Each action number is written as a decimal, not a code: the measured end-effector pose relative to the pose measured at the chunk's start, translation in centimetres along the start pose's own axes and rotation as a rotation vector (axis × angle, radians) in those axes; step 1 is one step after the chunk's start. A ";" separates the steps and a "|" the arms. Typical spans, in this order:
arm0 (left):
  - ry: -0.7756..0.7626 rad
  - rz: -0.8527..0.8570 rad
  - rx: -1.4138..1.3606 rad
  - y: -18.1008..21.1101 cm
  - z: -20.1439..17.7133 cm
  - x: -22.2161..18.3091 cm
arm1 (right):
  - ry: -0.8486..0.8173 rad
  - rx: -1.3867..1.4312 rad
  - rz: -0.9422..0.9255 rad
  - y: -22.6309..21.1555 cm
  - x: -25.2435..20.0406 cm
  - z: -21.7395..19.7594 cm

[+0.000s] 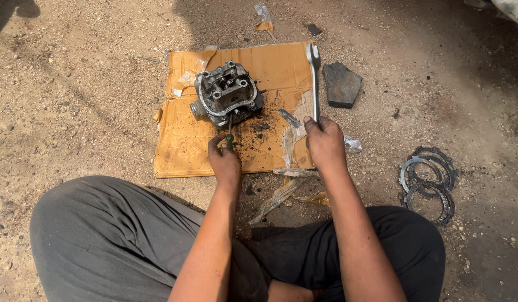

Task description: The person is disassembling and cleaning motorcycle engine parts on a piece of cardboard. They use a screwdriver to scrape debris from a cylinder head and a wrench to loosen components on a cylinder block.

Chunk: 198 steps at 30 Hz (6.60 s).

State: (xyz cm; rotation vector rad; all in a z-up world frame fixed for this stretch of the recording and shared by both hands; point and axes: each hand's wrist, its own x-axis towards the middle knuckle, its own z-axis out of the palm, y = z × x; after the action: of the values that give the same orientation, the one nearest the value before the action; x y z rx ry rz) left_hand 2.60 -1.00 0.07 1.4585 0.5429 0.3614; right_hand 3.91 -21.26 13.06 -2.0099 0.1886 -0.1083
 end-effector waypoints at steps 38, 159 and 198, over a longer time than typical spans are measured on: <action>-0.297 0.159 0.374 4.4 0.4 20.0 | -0.053 1.527 0.102 1.6 12.0 17.6; -0.232 0.414 0.740 5.8 1.5 20.7 | -0.473 -0.443 -0.537 6.7 2.2 14.4; -0.215 0.401 0.700 5.4 1.6 20.8 | -0.337 0.149 -0.092 9.3 2.4 15.0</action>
State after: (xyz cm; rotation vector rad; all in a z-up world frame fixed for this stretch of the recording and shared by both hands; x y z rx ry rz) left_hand 21.16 9.50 2.82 2.2657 0.1945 0.3350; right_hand 7.85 -12.27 -1.84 -1.8558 -0.1235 0.1544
